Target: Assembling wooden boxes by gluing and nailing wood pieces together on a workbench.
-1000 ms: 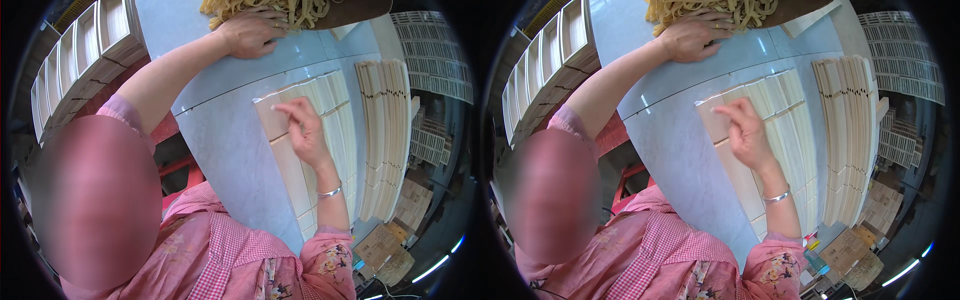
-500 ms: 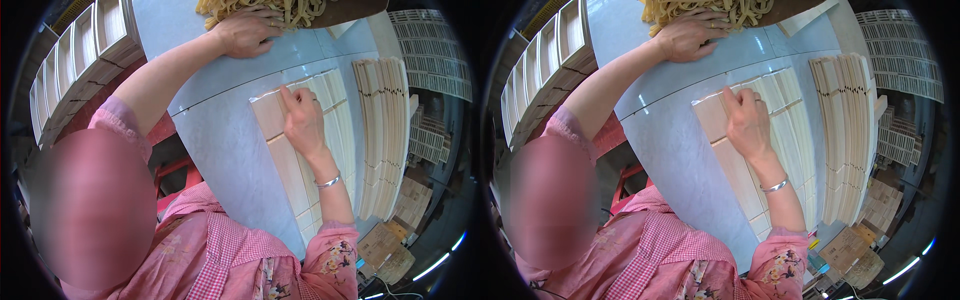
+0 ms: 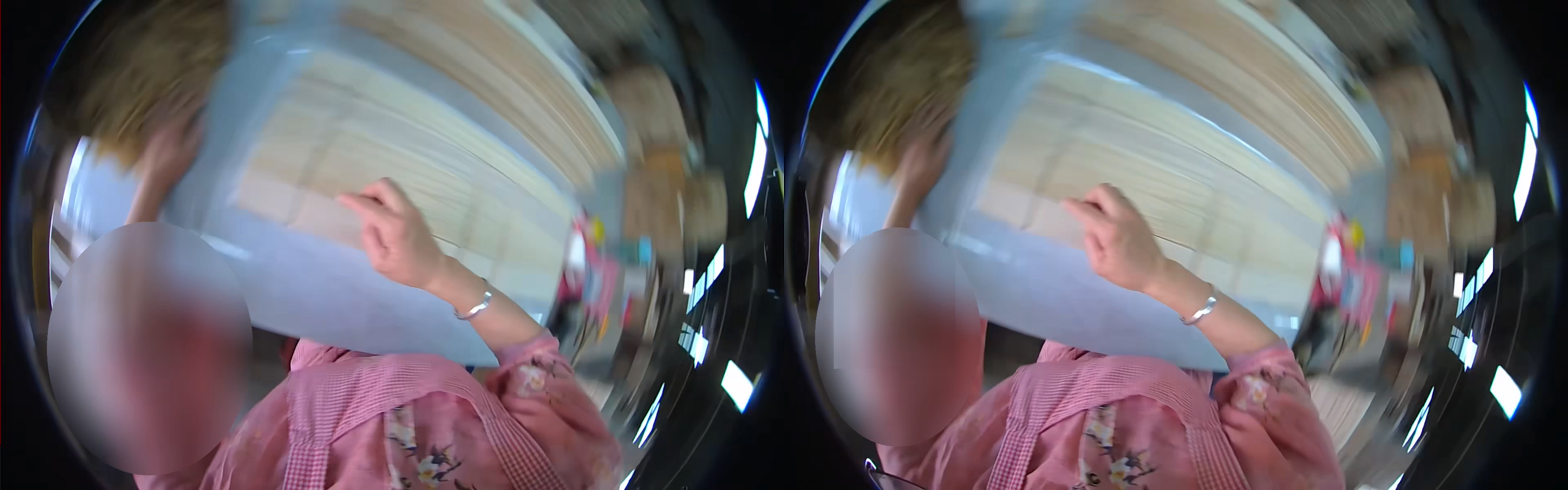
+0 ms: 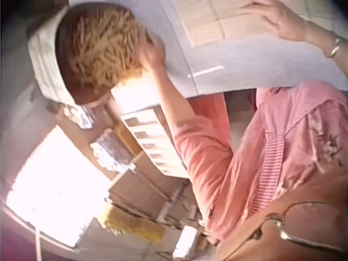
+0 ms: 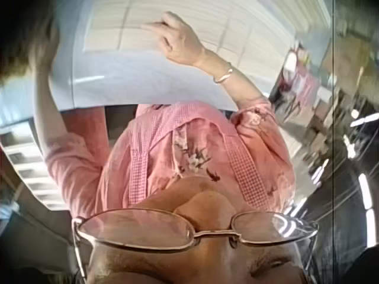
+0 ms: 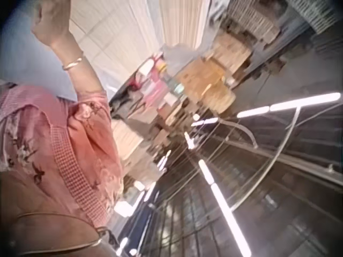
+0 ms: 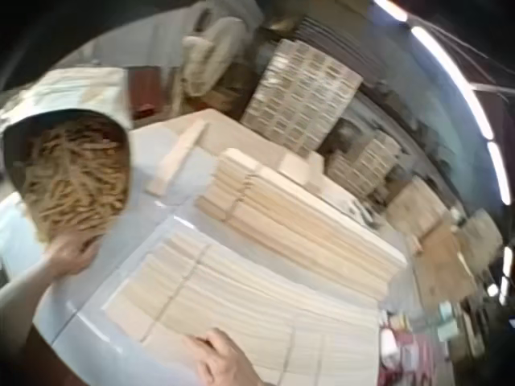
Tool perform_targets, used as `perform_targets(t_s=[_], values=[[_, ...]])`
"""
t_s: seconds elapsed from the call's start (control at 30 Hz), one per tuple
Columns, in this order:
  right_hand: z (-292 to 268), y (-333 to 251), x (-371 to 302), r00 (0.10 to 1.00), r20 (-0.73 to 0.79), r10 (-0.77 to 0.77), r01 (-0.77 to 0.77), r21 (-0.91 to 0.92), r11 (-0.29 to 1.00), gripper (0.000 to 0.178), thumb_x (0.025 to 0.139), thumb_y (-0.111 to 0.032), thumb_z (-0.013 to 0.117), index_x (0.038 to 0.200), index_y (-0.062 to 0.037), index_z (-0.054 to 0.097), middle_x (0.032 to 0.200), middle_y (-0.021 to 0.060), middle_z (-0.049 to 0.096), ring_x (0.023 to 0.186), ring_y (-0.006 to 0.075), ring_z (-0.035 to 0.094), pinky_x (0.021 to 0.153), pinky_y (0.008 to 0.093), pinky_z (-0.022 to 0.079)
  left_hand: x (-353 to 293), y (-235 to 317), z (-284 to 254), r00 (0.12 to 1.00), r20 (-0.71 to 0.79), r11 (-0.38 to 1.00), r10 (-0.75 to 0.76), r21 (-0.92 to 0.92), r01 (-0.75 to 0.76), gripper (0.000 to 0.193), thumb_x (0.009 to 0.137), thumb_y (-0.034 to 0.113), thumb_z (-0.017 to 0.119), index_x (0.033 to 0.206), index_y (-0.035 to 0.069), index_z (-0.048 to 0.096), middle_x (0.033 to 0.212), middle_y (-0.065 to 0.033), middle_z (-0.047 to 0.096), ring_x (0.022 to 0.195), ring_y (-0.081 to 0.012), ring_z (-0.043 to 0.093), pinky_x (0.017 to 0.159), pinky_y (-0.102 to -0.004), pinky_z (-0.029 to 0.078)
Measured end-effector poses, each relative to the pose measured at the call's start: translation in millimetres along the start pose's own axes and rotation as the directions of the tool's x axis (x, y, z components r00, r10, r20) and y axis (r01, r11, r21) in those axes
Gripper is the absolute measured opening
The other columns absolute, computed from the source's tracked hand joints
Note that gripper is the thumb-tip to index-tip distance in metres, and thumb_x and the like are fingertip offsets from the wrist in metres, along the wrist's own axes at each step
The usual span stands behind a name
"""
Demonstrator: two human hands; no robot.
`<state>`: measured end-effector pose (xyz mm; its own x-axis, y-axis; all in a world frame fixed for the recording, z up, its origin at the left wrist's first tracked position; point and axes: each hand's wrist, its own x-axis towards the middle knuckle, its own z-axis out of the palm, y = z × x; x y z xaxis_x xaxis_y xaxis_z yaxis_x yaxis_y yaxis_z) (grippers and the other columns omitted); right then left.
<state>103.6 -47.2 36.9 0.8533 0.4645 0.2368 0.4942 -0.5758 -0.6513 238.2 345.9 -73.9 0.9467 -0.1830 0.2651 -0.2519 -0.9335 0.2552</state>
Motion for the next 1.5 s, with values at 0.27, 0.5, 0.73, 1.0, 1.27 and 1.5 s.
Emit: perform_targets(t_s=[0.27,0.5,0.73,1.0,1.27,1.5], values=[[-153.0,116.8,-242.3,0.65,-0.721,0.242,-0.575,-0.259,0.776,0.043,0.08,0.009,0.056,0.119,-0.0041,0.066,0.1,0.0103,0.059,0.08,0.0233,0.058,0.072,0.0298,0.049,12.0,17.1,-10.5,0.993,-0.075,0.968,0.086,0.243,-0.065,0.046,0.102,0.029,0.054,0.141,0.003,0.055,0.151,-0.0175,0.046,0.133,-0.0385,0.048,0.107,-0.0445,0.042],[-297.7,187.9,-392.4,0.233,-0.769,0.596,-0.938,-0.338,-0.069,0.03,0.088,-0.017,0.06,0.114,-0.0055,0.07,0.114,0.0191,0.066,0.103,0.0377,0.065,0.087,0.0423,0.051,-22.3,32.4,-37.7,0.962,-0.053,0.915,0.268,0.326,-0.237,0.041,0.1,0.021,0.058,0.139,0.009,0.057,0.152,-0.016,0.045,0.138,-0.036,0.044,0.109,-0.0449,0.041],[-309.5,239.2,-421.9,0.104,-0.66,0.744,-0.833,-0.466,-0.298,0.034,0.091,-0.033,0.063,0.107,-0.0044,0.072,0.102,0.0169,0.073,0.095,0.0369,0.068,0.082,0.045,0.054,-82.9,164.3,-73.3,0.905,-0.074,0.891,0.418,0.229,-0.393,0.057,0.083,0.01,0.074,0.137,0.014,0.058,0.156,-0.0101,0.04,0.144,-0.0328,0.038,0.113,-0.0473,0.038],[-228.1,130.5,-346.8,0.761,-0.498,0.415,-0.645,-0.513,0.566,0.047,0.089,-0.032,0.066,0.126,-0.0033,0.059,0.137,0.0167,0.057,0.12,0.0358,0.057,0.098,0.046,0.046,-87.3,281.0,-34.0,0.82,0.255,0.828,0.512,0.107,-0.55,0.073,0.087,0.051,0.067,0.145,0.011,0.05,0.165,-0.0085,0.026,0.153,-0.0372,0.016,0.118,-0.0523,0.022],[-150.0,73.4,-362.1,0.885,-0.318,0.341,-0.466,-0.624,0.628,0.057,0.082,-0.028,0.072,0.131,-0.0067,0.051,0.14,0.0101,0.05,0.125,0.0355,0.05,0.106,0.051,0.037,-109.8,279.5,-64.3,0.779,0.364,0.789,0.51,0.164,-0.593,0.074,0.088,0.052,0.066,0.147,0.01,0.047,0.164,-0.008,0.026,0.153,-0.0368,0.014,0.119,-0.0535,0.021],[-190.7,47.4,-362.5,0.877,-0.064,0.477,-0.411,-0.614,0.674,0.034,0.08,-0.023,0.075,0.106,-0.0077,0.061,0.123,0.0065,0.057,0.111,0.0292,0.055,0.099,0.0452,0.042,-124.1,259.1,-111.7,0.783,0.508,0.815,0.36,0.236,-0.528,0.057,0.086,0.028,0.07,0.138,0.01,0.056,0.142,-0.0096,0.054,0.133,-0.0328,0.046,0.113,-0.0506,0.031]])
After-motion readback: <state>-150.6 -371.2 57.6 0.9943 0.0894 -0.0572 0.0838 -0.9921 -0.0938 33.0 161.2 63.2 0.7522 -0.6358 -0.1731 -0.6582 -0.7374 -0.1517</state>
